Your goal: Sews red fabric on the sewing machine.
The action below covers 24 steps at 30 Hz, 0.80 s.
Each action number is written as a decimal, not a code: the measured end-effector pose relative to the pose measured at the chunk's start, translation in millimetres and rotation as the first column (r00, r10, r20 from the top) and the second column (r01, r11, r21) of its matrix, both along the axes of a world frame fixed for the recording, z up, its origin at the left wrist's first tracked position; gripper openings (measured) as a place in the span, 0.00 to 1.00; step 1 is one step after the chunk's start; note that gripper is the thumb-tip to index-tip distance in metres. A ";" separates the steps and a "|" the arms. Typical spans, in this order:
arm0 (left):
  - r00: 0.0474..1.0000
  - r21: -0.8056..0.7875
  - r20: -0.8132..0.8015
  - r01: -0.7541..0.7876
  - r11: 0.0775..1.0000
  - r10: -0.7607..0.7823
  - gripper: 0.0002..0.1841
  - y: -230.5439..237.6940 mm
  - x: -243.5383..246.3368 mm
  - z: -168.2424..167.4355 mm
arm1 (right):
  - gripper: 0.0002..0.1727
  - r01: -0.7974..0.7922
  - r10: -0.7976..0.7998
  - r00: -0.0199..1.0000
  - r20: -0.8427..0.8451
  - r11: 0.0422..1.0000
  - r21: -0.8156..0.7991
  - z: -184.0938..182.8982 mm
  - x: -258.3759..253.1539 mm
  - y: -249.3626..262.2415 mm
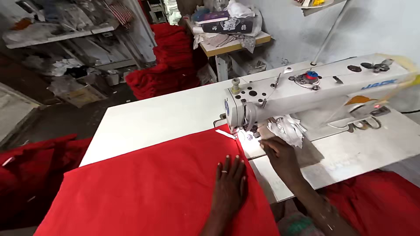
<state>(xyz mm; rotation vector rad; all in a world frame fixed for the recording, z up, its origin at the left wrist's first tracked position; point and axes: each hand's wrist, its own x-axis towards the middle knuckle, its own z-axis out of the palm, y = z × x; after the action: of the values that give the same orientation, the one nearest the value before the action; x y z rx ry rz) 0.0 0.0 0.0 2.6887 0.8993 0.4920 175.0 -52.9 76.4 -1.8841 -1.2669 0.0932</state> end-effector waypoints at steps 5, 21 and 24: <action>0.994 -0.018 0.114 0.003 1.000 -0.001 0.21 -2.2 -4.6 -4.4 | 0.05 0.108 -0.070 0.977 0.201 0.977 -0.184 -59.7 23.0 40.2; 0.765 -0.909 0.355 0.416 0.008 0.536 0.11 -15.1 -16.6 80.3 | 0.11 -0.388 0.485 0.830 -0.273 0.856 0.342 -20.5 -18.5 -50.7; 0.630 -0.884 0.380 0.462 0.067 0.677 0.10 -25.6 -15.1 79.7 | 0.20 -0.250 0.372 0.550 -0.748 0.928 0.278 -8.5 -33.5 -52.9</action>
<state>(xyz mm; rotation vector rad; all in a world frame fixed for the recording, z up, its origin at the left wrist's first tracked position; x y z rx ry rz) -15.1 -25.6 79.7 0.7766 0.6973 0.6228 141.4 -105.8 67.9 -1.1983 -0.9001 0.9205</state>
